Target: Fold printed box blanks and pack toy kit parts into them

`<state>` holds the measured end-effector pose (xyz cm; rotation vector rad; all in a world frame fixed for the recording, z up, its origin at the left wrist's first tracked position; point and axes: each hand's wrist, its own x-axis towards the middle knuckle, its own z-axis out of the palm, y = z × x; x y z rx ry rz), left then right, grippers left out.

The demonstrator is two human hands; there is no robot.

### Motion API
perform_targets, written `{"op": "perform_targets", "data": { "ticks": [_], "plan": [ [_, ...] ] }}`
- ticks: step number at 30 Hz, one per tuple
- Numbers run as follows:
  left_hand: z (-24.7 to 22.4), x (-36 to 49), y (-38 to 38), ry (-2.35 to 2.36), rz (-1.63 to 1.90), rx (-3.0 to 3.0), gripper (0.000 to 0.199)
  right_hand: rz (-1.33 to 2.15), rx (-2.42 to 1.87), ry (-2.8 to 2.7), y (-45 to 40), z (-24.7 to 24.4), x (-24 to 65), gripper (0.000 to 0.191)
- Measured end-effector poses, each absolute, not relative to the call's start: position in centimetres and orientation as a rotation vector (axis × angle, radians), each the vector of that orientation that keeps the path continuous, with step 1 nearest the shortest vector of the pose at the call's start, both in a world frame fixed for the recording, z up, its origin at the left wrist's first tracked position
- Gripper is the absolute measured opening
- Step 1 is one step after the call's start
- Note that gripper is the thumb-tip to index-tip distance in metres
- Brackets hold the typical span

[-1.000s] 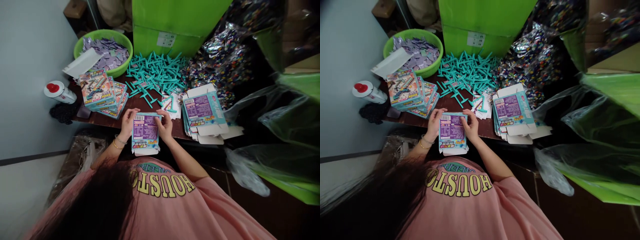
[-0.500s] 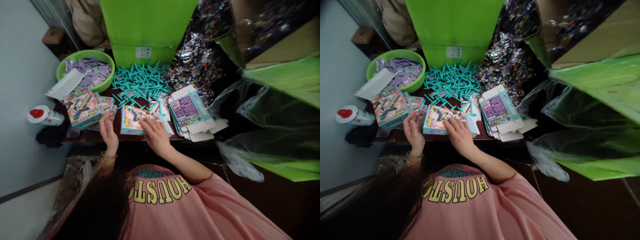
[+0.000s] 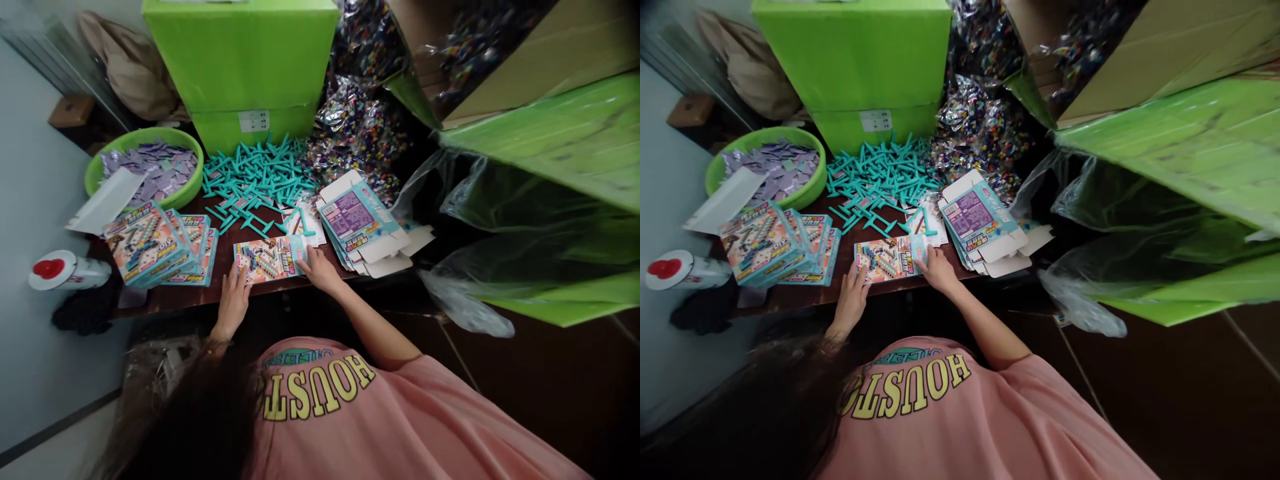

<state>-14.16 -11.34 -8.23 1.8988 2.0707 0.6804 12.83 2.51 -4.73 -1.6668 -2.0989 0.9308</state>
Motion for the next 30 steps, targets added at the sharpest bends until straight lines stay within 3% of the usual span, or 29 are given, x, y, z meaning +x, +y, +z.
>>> {"op": "perform_targets", "data": {
  "ticks": [4, 8, 9, 12, 17, 22, 25, 30],
  "plan": [
    [-8.6, -14.0, -11.5, 2.13, 0.8, 1.951, 0.053, 1.225, -1.571, -1.887, 2.8, -5.4, 12.8, 0.066],
    [-6.7, -9.7, -9.9, 2.098, 0.693, 2.135, 0.089, 0.965, -1.375, -2.002, -0.3, -3.3, 10.7, 0.061],
    [-6.3, -8.3, -9.4, 2.073, 0.678, 2.17, 0.09, 0.924, -1.327, -2.081, -1.3, -2.5, 10.1, 0.063],
    [-6.3, -5.3, -8.1, 2.053, 0.727, 2.201, 0.071, 0.944, -1.131, -2.23, -3.3, -0.9, 8.7, 0.063],
    [-7.2, -5.1, -7.6, 1.88, 0.795, 2.206, 0.05, 1.154, -0.661, -2.089, 0.4, -1.9, 9.4, 0.035],
    [-4.6, -6.9, -8.6, 1.756, 1.011, 2.061, 0.044, 0.765, -1.018, -2.257, 7.8, -6.3, 12.9, 0.028],
    [-2.3, -9.1, -9.3, 1.848, 1.264, 1.655, 0.043, 0.58, -1.081, -2.5, 9.1, -8.5, 14.9, 0.038],
    [0.2, -12.3, -9.7, 2.048, 1.475, 1.003, 0.058, 0.433, -1.233, -2.546, 8.2, -9.6, 15.2, 0.048]
  ]
}}
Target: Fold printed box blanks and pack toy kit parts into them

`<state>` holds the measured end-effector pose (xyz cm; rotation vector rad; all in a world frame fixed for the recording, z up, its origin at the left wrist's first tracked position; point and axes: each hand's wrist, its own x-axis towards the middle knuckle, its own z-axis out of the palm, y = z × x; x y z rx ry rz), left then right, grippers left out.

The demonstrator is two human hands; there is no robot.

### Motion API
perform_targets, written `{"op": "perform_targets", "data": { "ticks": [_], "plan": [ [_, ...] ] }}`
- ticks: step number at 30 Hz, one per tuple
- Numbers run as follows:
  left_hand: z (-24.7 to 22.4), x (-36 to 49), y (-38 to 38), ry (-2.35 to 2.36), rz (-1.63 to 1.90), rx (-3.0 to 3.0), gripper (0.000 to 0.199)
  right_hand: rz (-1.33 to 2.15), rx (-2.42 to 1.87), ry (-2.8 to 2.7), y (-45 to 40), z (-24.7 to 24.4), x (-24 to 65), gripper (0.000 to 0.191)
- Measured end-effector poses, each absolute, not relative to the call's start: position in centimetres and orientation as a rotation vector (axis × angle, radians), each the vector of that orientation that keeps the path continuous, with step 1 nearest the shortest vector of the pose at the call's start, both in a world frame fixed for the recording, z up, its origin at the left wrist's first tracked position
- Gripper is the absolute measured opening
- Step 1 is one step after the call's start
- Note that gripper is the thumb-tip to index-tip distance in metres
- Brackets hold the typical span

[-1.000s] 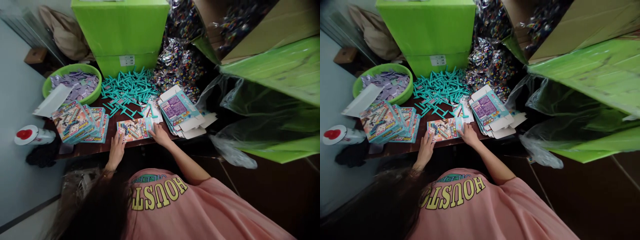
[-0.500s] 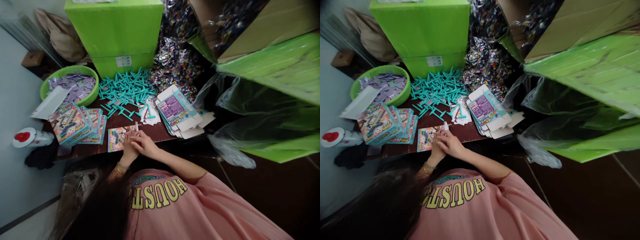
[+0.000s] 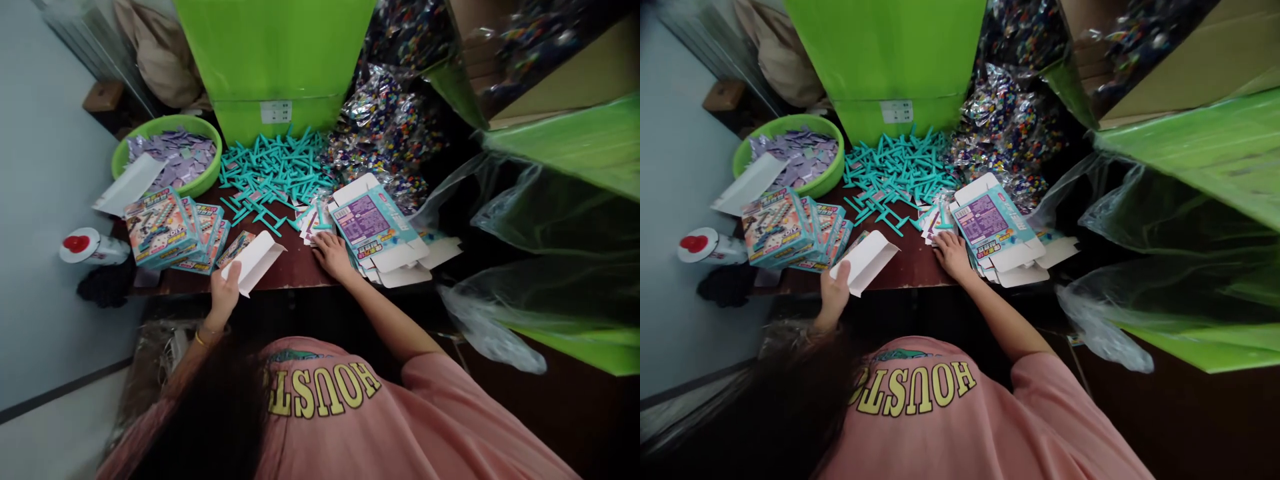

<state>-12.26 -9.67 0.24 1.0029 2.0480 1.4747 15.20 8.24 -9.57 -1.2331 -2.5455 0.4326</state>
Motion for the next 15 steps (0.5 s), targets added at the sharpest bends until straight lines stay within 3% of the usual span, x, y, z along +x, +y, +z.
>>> {"op": "perform_targets", "data": {
  "ticks": [6, 11, 15],
  "plan": [
    [2.6, -11.9, -10.5, 1.861, 1.425, 0.874, 0.06, 0.386, -1.477, -2.466, 9.3, -9.7, 12.8, 0.07],
    [3.8, -12.1, -12.3, 1.8, 1.516, 0.676, 0.06, 0.431, -1.244, -2.606, 9.7, -10.1, 12.6, 0.048],
    [4.9, -12.8, -13.9, 1.973, 1.694, 0.748, 0.054, 0.538, -1.202, -2.563, 9.7, -10.0, 13.2, 0.044]
  ]
}}
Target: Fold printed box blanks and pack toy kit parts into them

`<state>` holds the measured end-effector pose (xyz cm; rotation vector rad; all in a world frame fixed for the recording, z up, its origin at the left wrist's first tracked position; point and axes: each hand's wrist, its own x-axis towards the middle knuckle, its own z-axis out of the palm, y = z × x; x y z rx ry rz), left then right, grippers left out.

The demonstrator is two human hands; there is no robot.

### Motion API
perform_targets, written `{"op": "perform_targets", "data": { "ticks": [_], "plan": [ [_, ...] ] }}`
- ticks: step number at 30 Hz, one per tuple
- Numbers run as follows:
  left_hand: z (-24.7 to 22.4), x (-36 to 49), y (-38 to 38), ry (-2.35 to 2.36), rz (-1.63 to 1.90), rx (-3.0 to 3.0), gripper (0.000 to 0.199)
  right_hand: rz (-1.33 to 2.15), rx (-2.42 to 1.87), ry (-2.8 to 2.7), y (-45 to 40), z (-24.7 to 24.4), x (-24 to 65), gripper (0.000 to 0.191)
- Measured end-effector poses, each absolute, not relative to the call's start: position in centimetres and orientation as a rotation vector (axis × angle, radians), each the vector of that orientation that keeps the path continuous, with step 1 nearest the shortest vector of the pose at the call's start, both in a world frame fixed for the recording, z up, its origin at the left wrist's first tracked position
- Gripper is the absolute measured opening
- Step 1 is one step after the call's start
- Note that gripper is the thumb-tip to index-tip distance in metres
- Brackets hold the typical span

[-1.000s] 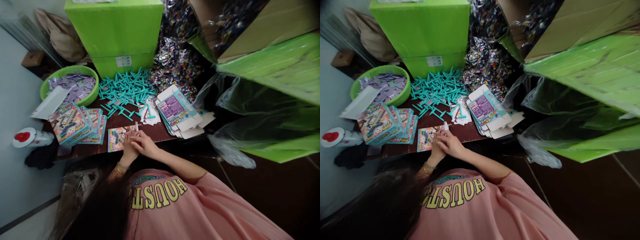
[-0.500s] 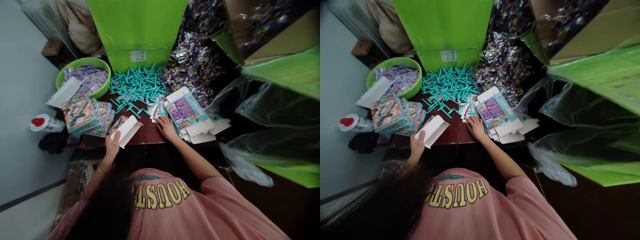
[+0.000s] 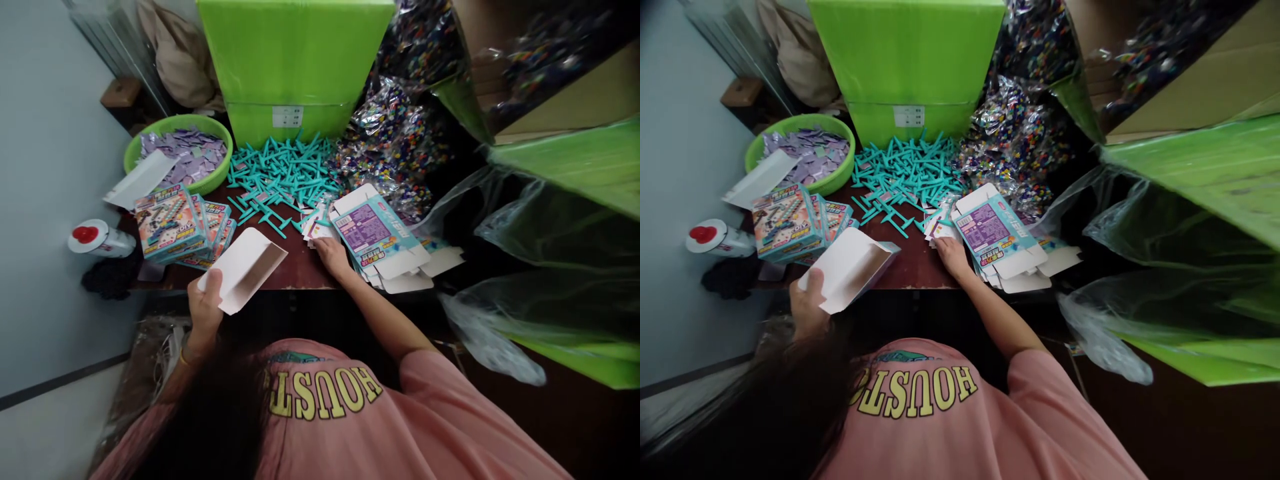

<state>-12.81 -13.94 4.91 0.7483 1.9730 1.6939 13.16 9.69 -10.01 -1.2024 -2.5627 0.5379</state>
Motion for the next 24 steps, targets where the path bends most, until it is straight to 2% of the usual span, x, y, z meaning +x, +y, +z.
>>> {"op": "perform_targets", "data": {
  "ticks": [3, 7, 10, 14, 17, 21, 22, 24],
  "plan": [
    [5.3, -12.1, -14.0, 1.992, 1.628, 1.304, 0.044, 0.56, -1.304, -2.418, 10.3, -9.6, 13.2, 0.043],
    [2.4, -9.0, -12.4, 1.712, 1.21, 2.045, 0.029, 0.587, -1.338, -2.142, 11.7, -8.2, 13.3, 0.046],
    [-2.0, -7.1, -11.5, 1.682, 0.922, 2.209, 0.026, 0.606, -1.342, -2.105, 12.7, -6.6, 13.9, 0.047],
    [-5.8, -7.3, -11.1, 1.824, 0.766, 2.158, 0.027, 0.677, -1.313, -2.068, 13.9, -4.7, 15.4, 0.034],
    [-5.4, -7.9, -10.3, 1.866, 0.828, 2.049, 0.043, 0.719, -1.303, -1.799, 14.2, -3.0, 16.1, 0.034],
    [-2.8, -7.1, -8.2, 1.661, 1.193, 1.743, 0.092, 1.047, -1.181, -1.7, 11.3, -0.8, 14.7, 0.035],
    [-2.3, -6.9, -7.6, 1.608, 1.279, 1.605, 0.094, 1.152, -1.124, -1.757, 10.2, -0.5, 13.8, 0.035],
    [-2.0, -6.7, -6.4, 1.587, 1.366, 1.323, 0.082, 1.312, -0.997, -1.92, 8.6, -0.3, 11.6, 0.034]
  ]
}}
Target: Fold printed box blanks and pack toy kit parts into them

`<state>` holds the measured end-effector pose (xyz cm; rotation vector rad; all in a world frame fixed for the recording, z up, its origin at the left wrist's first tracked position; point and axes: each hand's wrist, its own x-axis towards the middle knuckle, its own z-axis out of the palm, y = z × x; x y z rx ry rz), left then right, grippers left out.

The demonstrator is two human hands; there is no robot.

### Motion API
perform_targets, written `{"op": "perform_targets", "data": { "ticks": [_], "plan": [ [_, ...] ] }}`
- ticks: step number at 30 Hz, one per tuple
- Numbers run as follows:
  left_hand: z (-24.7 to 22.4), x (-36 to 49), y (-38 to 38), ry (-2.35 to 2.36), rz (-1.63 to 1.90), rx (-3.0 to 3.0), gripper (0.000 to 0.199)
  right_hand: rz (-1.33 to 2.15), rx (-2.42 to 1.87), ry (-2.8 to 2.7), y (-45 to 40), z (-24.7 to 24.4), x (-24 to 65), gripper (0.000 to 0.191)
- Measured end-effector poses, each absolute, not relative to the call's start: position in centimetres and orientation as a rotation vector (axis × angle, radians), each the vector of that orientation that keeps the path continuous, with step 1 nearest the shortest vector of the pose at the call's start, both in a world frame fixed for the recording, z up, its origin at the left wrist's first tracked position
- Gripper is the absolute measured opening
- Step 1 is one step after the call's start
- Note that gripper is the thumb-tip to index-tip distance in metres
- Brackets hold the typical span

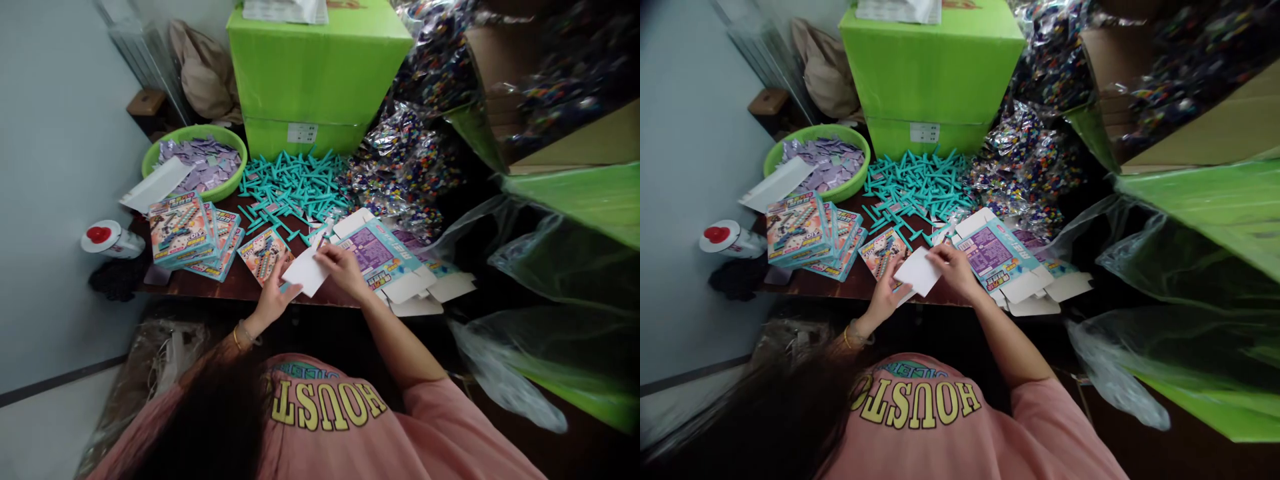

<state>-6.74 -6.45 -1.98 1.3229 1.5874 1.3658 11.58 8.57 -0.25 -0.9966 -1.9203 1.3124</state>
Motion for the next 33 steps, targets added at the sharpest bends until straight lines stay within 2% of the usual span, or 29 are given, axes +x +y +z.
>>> {"op": "perform_targets", "data": {
  "ticks": [3, 6, 9, 13, 17, 24, 33],
  "plan": [
    [-2.7, -7.6, -5.4, 1.642, 1.359, 1.009, 0.055, 1.314, -0.89, -2.114, 9.6, -1.0, 7.0, 0.037],
    [-4.0, -8.8, -5.6, 1.614, 1.397, 0.755, 0.055, 1.007, -0.902, -2.321, 14.6, -2.3, 1.2, 0.037],
    [-4.6, -9.8, -6.6, 1.593, 1.408, 0.637, 0.058, 0.674, -0.894, -2.636, 19.5, -3.4, -4.7, 0.045],
    [-4.6, -11.6, -7.7, 1.678, 1.315, 0.643, 0.048, 0.46, -0.979, -2.795, 21.9, -4.1, -9.3, 0.044],
    [-4.8, -13.8, -7.3, 1.718, 1.365, 0.564, 0.053, 0.422, -1.072, -2.781, 21.5, -5.2, -8.4, 0.04],
    [-6.3, -14.1, -5.4, 1.62, 1.45, 0.493, 0.062, 0.316, -1.121, -2.788, 20.7, -5.3, -3.1, 0.048],
    [-7.1, -13.6, -5.9, 1.644, 1.418, 0.516, 0.052, 0.562, -1.33, -2.735, 18.9, -3.9, -10.0, 0.035]
  ]
}}
